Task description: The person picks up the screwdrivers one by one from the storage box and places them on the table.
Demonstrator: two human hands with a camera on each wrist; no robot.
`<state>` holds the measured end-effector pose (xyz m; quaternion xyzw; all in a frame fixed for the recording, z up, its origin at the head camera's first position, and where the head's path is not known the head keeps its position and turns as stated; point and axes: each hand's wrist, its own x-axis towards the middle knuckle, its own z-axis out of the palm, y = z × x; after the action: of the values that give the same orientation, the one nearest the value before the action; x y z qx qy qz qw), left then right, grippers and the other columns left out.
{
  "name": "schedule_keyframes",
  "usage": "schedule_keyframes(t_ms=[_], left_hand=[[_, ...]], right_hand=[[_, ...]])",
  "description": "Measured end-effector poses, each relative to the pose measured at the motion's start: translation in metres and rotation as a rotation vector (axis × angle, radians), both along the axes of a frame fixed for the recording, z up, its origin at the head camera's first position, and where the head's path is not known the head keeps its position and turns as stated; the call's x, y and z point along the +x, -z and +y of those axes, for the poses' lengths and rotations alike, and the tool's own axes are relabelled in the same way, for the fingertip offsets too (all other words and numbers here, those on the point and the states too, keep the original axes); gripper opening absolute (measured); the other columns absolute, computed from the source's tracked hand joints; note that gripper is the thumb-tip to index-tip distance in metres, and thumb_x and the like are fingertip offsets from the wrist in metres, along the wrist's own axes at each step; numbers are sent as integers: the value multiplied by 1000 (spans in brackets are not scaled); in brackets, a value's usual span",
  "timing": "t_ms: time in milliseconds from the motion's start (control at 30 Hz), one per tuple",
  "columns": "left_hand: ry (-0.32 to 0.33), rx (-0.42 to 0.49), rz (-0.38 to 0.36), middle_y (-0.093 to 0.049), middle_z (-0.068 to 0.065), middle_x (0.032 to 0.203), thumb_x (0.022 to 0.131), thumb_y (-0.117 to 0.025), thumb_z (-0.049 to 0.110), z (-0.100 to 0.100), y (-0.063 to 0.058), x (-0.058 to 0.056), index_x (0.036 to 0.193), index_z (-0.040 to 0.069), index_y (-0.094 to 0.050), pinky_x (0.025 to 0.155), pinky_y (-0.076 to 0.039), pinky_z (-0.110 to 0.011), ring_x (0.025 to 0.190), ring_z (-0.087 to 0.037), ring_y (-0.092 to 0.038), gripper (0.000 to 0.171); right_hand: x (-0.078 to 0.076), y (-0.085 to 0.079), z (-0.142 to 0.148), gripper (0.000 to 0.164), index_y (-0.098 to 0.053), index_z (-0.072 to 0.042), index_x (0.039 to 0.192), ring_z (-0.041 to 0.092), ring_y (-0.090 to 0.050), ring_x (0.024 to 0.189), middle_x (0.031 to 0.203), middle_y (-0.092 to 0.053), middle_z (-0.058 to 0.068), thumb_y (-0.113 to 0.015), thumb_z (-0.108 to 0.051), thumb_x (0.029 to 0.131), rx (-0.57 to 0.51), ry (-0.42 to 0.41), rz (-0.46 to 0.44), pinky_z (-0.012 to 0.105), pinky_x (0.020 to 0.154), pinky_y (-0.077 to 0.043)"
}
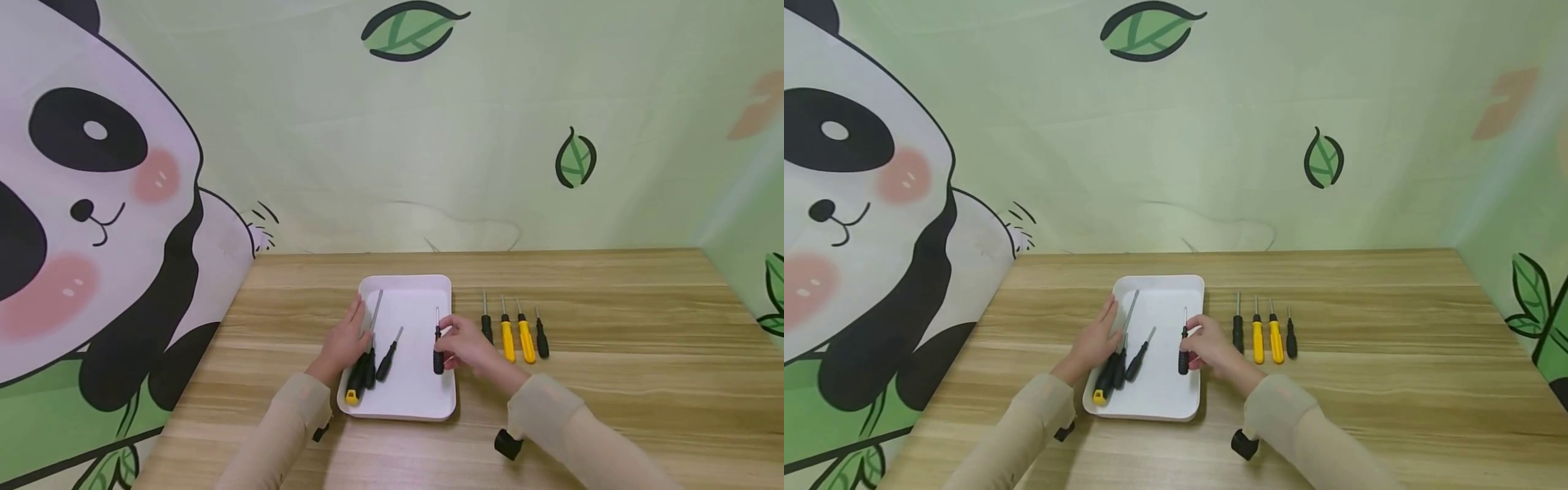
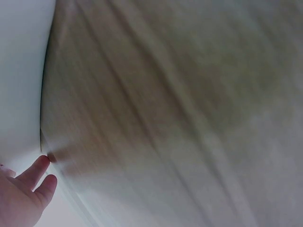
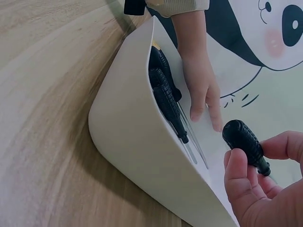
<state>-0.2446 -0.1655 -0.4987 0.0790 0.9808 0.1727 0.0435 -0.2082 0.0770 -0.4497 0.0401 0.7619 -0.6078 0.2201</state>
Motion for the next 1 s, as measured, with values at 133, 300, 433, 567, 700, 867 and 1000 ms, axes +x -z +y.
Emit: schedule_keyframes(t_ms=[133, 300, 433, 567, 700, 867, 1000], left_hand=[[5, 6, 7, -7, -2, 150, 90, -42, 26, 0, -1, 1, 142, 7, -16, 92, -41, -41, 108, -27, -50, 61], [14, 3, 28, -9, -3, 150, 89, -43, 25, 0, -1, 1, 141, 6, -18, 90, -42, -41, 107, -28, -51, 61], [10, 0, 29, -10, -3, 150, 89, -43, 25, 0, -1, 1, 141, 6, -19, 90, -42, -41, 106, -28, -52, 61], [6, -7, 25, -10, -3, 150, 89, -43, 26, 0, -1, 1, 141, 6, -19, 91, -42, -41, 109, -28, -50, 60], [5, -16, 26, -10, -3, 150, 89, -43, 26, 0, 0, 0, 141, 6, -19, 90, -42, -41, 108, -28, -51, 61], [2, -20, 22, -9, -3, 150, 89, -42, 26, 0, 0, 0, 141, 6, -18, 85, -45, -40, 104, -27, -52, 61], [1, -15, 15, -9, -3, 150, 89, -42, 26, 0, -1, 1, 141, 6, -18, 81, -46, -39, 102, -27, -53, 61]], right_hand=[[1, -3, 5, 39, -45, 0, 115, 17, -53, 55, 80, -54, 10, -57, -1, 78, -17, 10, 12, 27, 50, -50], [2, -6, 12, 41, -44, 2, 116, 16, -53, 54, 77, -52, 7, -56, 1, 77, -59, 28, 26, 27, 49, -50], [1, -7, 17, 42, -43, 4, 117, 16, -54, 57, 79, -52, 7, -54, 3, 77, -95, 45, 22, 30, 51, -51], [0, -7, 24, 40, -42, 5, 116, 15, -54, 57, 80, -52, 6, -53, 3, 77, -116, 48, 20, 32, 52, -52], [-2, -9, 33, 40, -40, 4, 115, 14, -53, 55, 79, -52, 5, -53, 2, 78, -110, 46, 40, 32, 52, -51], [-6, -9, 45, 42, -37, 4, 119, 12, -53, 57, 81, -49, 3, -52, 0, 79, -112, 68, 38, 27, 52, -50], [-8, -10, 53, 41, -37, 3, 118, 11, -52, 58, 80, -49, 2, -52, 0, 80, -114, 86, 45, 24, 51, -48]])
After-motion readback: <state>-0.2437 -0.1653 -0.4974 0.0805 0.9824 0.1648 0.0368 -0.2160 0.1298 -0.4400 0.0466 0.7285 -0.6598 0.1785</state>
